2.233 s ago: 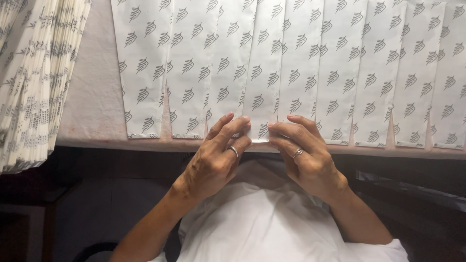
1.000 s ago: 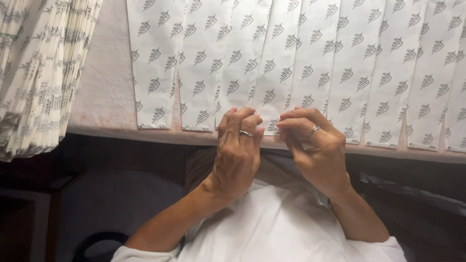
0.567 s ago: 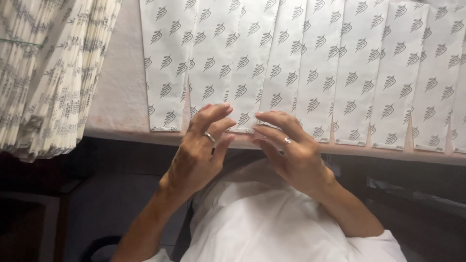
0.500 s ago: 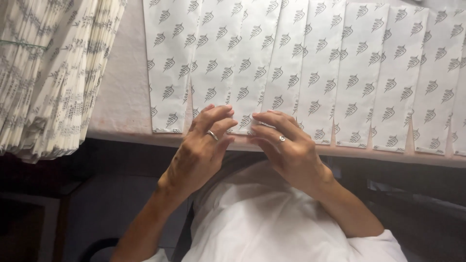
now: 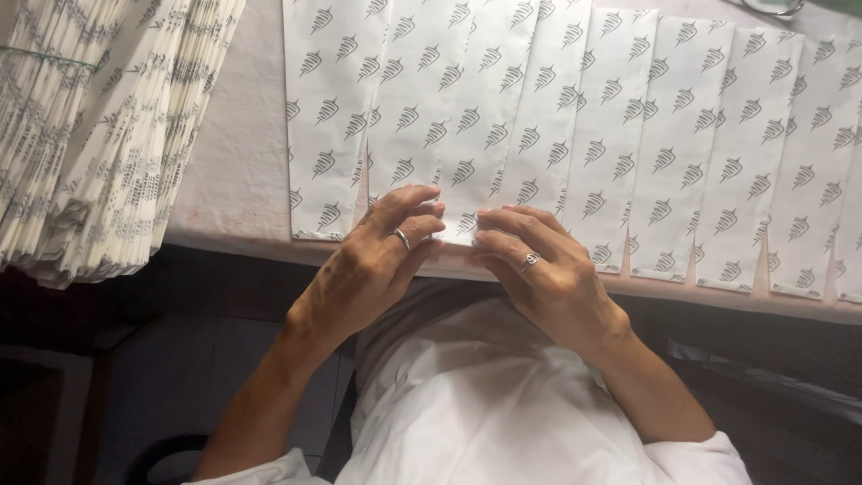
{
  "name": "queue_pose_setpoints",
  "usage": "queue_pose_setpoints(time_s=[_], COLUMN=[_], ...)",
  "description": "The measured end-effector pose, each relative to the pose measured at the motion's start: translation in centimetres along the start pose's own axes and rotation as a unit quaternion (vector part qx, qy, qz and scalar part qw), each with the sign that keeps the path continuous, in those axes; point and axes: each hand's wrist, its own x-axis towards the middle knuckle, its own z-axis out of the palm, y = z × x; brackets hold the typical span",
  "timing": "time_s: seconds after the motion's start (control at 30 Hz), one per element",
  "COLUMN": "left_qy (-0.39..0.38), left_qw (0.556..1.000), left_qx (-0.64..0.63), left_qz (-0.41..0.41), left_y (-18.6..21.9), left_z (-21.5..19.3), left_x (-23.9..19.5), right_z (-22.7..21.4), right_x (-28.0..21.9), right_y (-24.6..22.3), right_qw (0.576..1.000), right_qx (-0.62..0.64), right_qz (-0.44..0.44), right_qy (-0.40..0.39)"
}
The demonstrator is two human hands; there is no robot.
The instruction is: Arranging paper sleeves on a table, applying glue to the edges, and folding them to complete the assembly of the packaging.
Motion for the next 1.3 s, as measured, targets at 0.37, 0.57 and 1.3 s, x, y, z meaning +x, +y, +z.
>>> queue_pose_setpoints(time_s=[0.37, 0.57, 1.3], left_qy=[0.040, 0.051, 0.109], left_qw=[0.998, 0.997, 0.976], left_qx=[0.032, 0.034, -0.070], left_qz=[0.038, 0.040, -0.177], left_y=[-0.1, 0.2, 2.1], left_z=[0.5, 1.4, 3.0], left_x=[-0.4, -1.8, -0.8], right_z=[0.4, 0.2, 1.5], right_x=[-0.2, -1.2, 0.6], right_y=[0.1, -0.5, -1.5], right_qw=[1.000, 0.998, 0.986], right_qx=[-0.020, -0.056, 0.071], right_qz=[-0.014, -0.012, 0.151], right_qy=[0.012, -0.001, 0.019])
